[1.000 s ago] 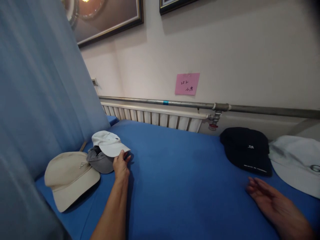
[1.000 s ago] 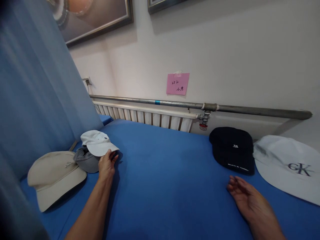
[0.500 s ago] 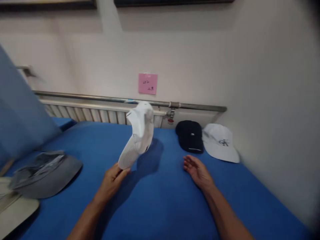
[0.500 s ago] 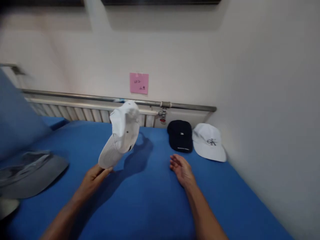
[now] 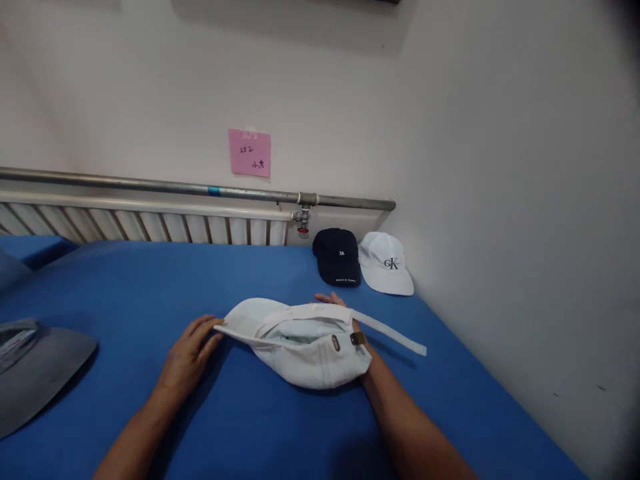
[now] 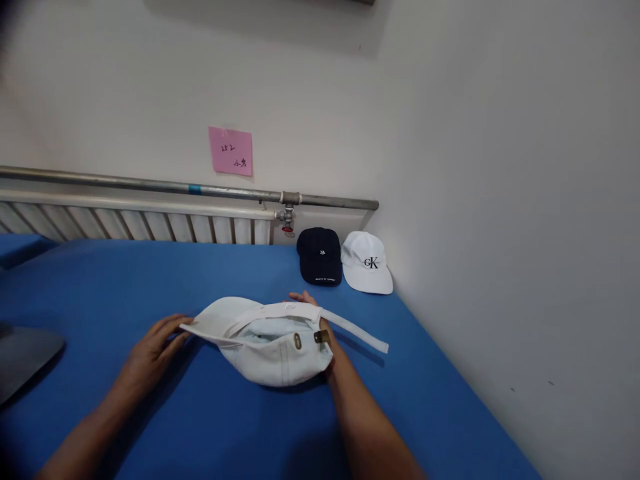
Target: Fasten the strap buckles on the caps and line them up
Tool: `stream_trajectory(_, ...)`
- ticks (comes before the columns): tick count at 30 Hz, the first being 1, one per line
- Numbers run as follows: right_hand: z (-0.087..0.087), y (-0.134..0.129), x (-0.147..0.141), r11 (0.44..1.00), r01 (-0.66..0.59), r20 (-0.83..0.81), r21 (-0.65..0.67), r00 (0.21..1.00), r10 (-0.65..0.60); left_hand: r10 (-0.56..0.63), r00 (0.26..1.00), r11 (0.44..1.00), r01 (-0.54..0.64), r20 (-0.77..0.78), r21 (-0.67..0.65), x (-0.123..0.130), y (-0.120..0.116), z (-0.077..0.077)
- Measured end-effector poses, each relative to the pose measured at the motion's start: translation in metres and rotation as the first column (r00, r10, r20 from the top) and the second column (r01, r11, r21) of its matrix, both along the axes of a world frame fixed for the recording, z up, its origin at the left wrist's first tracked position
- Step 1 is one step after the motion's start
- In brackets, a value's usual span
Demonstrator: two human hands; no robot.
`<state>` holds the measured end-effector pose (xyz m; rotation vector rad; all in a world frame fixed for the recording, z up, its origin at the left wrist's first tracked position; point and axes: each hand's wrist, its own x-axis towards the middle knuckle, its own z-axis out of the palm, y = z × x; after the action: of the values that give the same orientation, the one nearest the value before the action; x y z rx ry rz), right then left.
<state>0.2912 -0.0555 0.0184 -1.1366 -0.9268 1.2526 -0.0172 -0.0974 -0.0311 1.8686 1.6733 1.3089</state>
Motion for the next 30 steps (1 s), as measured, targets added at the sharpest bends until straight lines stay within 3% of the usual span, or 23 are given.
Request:
stream_trajectory(3, -0.004, -0.004, -0.004, 0.987, -0.159, 0.009, -0.026, 0.987, 0.159, 0.154, 0.978, 0.986, -0.144, 0.138, -0.079, 0.007, -0.001, 0.008)
stream_trajectory(5, -0.008, -0.005, -0.004, 0.985, -0.169, 0.037, -0.042, 0.985, 0.171, 0.211, 0.945, 0.959, -0.151, 0.25, -0.241, 0.014, -0.004, 0.013)
stream_trajectory(7, -0.012, -0.007, -0.003, 0.989, -0.138, 0.083, -0.053, 0.986, 0.143, 0.212, 0.878, 0.912, -0.021, 0.429, -0.409, 0.024, -0.008, 0.019)
stream_trajectory(9, -0.014, -0.013, 0.0, 0.992, -0.12, 0.143, -0.044, 0.982, 0.126, 0.199, 0.77, 0.86, 0.16, 0.607, -0.485, 0.034, -0.014, 0.024)
stream_trajectory(11, -0.014, -0.022, 0.0, 0.993, -0.117, 0.19, -0.023, 0.974, 0.119, 0.17, 0.663, 0.838, 0.291, 0.729, -0.461, 0.043, -0.018, 0.027)
stream_trajectory(13, -0.015, -0.032, -0.002, 0.993, -0.117, 0.205, -0.011, 0.972, 0.117, 0.125, 0.59, 0.859, 0.339, 0.798, -0.385, 0.048, -0.02, 0.027)
stream_trajectory(15, -0.016, -0.042, -0.01, 0.993, -0.114, 0.206, -0.014, 0.972, 0.115, 0.095, 0.596, 0.901, 0.29, 0.798, -0.324, 0.048, -0.019, 0.025)
stream_trajectory(18, -0.018, -0.054, -0.025, 0.988, -0.141, 0.145, -0.059, 0.978, 0.148, 0.053, 0.787, 0.962, 0.124, 0.615, -0.241, 0.042, -0.017, 0.022)
stream_trajectory(20, -0.019, -0.058, -0.032, 0.977, -0.178, 0.025, -0.119, 0.983, 0.182, -0.013, 0.932, 0.993, 0.056, 0.362, -0.107, 0.039, -0.018, 0.023)
stream_trajectory(22, -0.017, -0.061, -0.034, 0.966, -0.197, -0.091, -0.167, 0.979, 0.184, -0.081, 0.994, 0.995, 0.076, 0.078, 0.065, 0.038, -0.024, 0.028)
stream_trajectory(24, -0.016, -0.062, -0.033, 0.964, -0.191, -0.141, -0.185, 0.976, 0.166, -0.162, 0.976, 0.964, 0.188, -0.146, 0.189, 0.043, -0.033, 0.036)
stream_trajectory(26, -0.015, -0.063, -0.032, 0.965, -0.184, -0.168, -0.188, 0.974, 0.153, -0.259, 0.918, 0.916, 0.332, -0.3, 0.227, 0.052, -0.044, 0.045)
stream_trajectory(30, -0.016, -0.062, -0.032, 0.963, -0.204, -0.205, -0.177, 0.964, 0.167, -0.439, 0.78, 0.844, 0.528, -0.446, 0.092, 0.071, -0.062, 0.058)
